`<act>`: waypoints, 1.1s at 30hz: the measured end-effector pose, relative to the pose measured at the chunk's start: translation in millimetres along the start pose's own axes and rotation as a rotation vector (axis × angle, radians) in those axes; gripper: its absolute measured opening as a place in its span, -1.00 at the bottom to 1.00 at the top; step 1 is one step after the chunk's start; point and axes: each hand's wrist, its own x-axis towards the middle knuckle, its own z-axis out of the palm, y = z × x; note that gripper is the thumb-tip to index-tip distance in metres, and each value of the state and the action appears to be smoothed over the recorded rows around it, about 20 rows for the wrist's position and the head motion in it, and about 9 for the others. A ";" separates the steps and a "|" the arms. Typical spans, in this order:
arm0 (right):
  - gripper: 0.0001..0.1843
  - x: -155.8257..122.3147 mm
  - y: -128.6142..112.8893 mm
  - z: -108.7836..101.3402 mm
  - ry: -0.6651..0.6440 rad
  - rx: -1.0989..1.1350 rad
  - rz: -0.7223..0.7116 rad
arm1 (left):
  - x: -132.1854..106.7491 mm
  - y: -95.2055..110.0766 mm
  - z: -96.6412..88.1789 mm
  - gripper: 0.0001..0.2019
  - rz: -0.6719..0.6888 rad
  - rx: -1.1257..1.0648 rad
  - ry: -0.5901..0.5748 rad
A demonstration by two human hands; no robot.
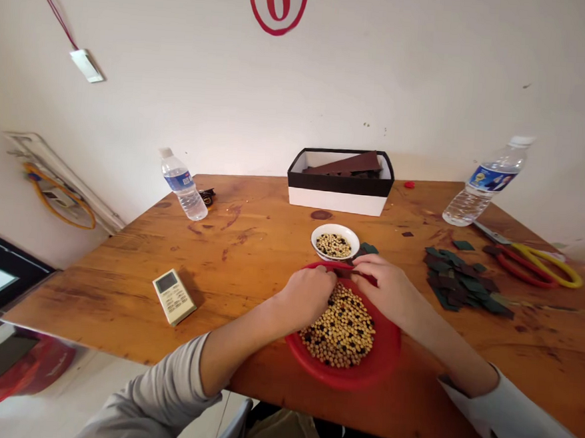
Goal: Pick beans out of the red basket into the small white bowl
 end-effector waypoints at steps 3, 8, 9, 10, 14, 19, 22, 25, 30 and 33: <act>-0.79 2.7 0.9 0.8 0.006 0.093 -0.006 | 0.9 -1.1 4.7 -0.72 -0.001 -0.024 0.030; -0.78 -4.9 2.0 1.1 -0.001 0.139 0.005 | 1.4 0.7 7.1 -0.70 0.007 -0.039 0.047; -0.78 -6.3 2.3 0.7 0.017 0.137 0.004 | 1.7 0.5 7.4 -0.70 0.006 -0.052 0.044; -0.78 -7.4 2.6 0.0 0.043 0.133 0.000 | 2.0 0.0 7.7 -0.72 0.000 -0.075 0.046; -0.80 -10.0 2.5 -3.8 0.184 0.084 -0.034 | 1.8 -4.2 7.6 -0.80 -0.061 -0.244 0.095; -0.81 -13.1 -3.3 -8.5 0.295 -0.017 -0.137 | 2.8 -6.2 3.5 -0.88 -0.128 -0.740 0.219; -0.79 -14.9 -9.5 -10.8 0.348 -0.182 -0.262 | 5.2 -5.4 -1.0 -0.90 -0.256 -1.192 0.109; -0.77 -16.3 -14.6 -11.6 0.324 -0.348 -0.357 | 7.0 -6.0 -4.0 -0.93 -0.304 -1.510 0.046; -0.72 -17.0 -16.2 -9.8 0.289 -0.400 -0.445 | 7.7 -7.5 -2.8 -0.88 -0.272 -1.653 -0.013; -0.71 -16.7 -15.8 -9.2 0.300 -0.421 -0.482 | 7.4 -6.4 -1.9 -0.88 -0.245 -1.642 -0.037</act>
